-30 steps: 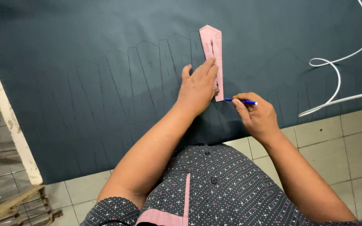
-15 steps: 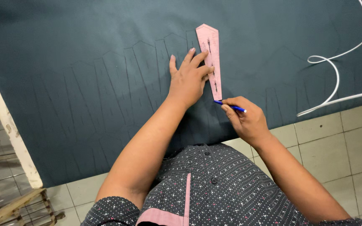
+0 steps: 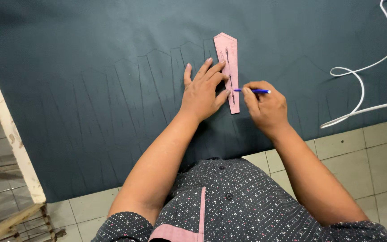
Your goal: The person holds a pink paper pattern template on dark fabric and traces around its edges with a pen, then repositions the template along a row of previously traced outlines and traces another outline, repeating this cycle across the fabric.
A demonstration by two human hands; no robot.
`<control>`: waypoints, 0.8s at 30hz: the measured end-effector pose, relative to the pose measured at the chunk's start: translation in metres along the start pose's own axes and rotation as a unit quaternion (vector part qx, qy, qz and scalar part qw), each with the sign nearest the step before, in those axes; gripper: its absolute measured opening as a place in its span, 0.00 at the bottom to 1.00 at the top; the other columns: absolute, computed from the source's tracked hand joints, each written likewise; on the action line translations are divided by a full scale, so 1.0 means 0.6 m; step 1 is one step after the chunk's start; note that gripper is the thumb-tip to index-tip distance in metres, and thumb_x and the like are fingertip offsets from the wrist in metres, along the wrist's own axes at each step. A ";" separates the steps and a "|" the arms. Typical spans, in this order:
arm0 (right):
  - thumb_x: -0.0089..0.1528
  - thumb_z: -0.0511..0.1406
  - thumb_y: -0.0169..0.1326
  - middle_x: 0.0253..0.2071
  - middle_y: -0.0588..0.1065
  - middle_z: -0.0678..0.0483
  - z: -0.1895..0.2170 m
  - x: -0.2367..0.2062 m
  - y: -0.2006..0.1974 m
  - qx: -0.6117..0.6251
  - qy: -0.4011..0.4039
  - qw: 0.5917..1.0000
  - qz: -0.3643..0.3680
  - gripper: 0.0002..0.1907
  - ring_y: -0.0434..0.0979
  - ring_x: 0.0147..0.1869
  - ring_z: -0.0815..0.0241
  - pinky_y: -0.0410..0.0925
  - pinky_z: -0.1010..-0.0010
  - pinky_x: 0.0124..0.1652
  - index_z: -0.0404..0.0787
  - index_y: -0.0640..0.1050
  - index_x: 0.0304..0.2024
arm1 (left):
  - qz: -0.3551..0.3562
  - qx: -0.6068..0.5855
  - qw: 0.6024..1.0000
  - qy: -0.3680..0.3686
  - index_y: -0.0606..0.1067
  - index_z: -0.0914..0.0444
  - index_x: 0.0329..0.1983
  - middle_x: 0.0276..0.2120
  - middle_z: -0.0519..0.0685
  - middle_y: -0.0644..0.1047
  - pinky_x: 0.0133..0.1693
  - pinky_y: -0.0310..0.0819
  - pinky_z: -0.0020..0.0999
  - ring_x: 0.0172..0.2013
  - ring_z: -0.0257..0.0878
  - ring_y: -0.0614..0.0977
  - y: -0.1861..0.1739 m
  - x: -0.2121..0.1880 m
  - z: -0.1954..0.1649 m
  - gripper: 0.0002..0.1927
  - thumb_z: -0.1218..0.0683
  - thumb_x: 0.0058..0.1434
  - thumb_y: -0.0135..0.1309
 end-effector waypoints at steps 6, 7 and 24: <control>0.68 0.33 0.60 0.38 0.79 0.48 0.005 -0.015 -0.008 0.023 -0.022 0.999 0.015 0.05 0.81 0.37 0.54 0.73 0.67 0.38 0.36 0.80 0.44 | -0.005 0.011 1.000 0.002 0.77 0.53 0.45 0.66 0.41 0.70 0.69 0.37 0.67 0.72 0.44 0.62 -0.009 -0.001 0.000 0.14 0.46 0.58 0.62; 0.67 0.32 0.60 0.39 0.79 0.48 0.008 -0.018 -0.010 0.020 -0.043 0.999 0.017 0.05 0.81 0.38 0.52 0.73 0.67 0.39 0.36 0.80 0.44 | -0.006 0.011 1.000 0.004 0.77 0.53 0.45 0.66 0.41 0.70 0.69 0.37 0.66 0.72 0.44 0.62 -0.009 -0.002 0.000 0.14 0.46 0.58 0.62; 0.69 0.34 0.60 0.43 0.80 0.47 0.013 0.027 -0.013 0.015 -0.061 0.998 0.020 0.07 0.82 0.43 0.50 0.73 0.66 0.43 0.37 0.81 0.47 | 0.001 0.041 0.999 0.008 0.77 0.53 0.45 0.68 0.40 0.68 0.69 0.37 0.67 0.72 0.43 0.61 -0.013 -0.002 -0.008 0.15 0.43 0.58 0.60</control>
Point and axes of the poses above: each hand's wrist, its own x-axis towards the middle knuckle, its own y-axis out of the palm, z = x × y, the point moved 1 cm from there along x, towards the middle knuckle
